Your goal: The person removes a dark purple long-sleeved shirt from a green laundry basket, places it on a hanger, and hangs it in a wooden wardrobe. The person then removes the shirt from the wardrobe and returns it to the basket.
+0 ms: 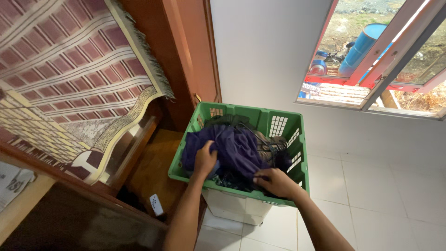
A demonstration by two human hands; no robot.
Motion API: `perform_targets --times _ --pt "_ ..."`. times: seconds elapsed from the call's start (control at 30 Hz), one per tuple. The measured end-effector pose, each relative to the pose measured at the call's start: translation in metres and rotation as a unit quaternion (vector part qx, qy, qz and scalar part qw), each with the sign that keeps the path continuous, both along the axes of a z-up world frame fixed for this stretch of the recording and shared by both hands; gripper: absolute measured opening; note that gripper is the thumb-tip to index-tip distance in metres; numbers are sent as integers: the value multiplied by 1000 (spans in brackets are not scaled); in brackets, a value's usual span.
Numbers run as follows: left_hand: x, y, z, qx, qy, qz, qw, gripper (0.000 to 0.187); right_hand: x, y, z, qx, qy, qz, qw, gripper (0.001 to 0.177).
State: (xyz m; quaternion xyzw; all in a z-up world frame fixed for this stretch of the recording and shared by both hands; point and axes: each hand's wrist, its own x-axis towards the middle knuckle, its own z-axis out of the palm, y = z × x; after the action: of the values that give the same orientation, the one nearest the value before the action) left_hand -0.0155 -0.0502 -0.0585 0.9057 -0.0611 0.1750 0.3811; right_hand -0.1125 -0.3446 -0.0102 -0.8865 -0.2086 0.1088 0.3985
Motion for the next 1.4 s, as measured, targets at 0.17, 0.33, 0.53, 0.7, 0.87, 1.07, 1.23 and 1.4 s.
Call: perform_targets --times 0.17,0.33,0.53,0.7,0.87,1.07,1.23,1.4 --pt "-11 -1 15 -91 3 65 994 45 -1 -1 -47 110 50 -98 988 28" --pt "-8 -3 15 -204 -7 12 979 42 15 5 -74 267 -27 -120 956 25" --pt "-11 4 28 -25 -125 23 992 35 33 -19 -26 407 195 -206 868 23" --pt "-45 26 94 113 -261 14 959 41 51 -53 45 315 -37 -191 929 10" --pt "-84 38 171 -51 67 -172 981 38 34 -66 106 376 -64 -213 899 11" --pt "-112 49 232 -130 -45 -27 990 34 -11 -47 163 590 -21 -98 801 18" --pt "-143 59 253 -249 -165 -71 952 33 -71 -25 191 640 7 34 768 14" --pt "-189 79 264 -244 -194 -110 944 31 -132 2 206 633 54 120 763 25"
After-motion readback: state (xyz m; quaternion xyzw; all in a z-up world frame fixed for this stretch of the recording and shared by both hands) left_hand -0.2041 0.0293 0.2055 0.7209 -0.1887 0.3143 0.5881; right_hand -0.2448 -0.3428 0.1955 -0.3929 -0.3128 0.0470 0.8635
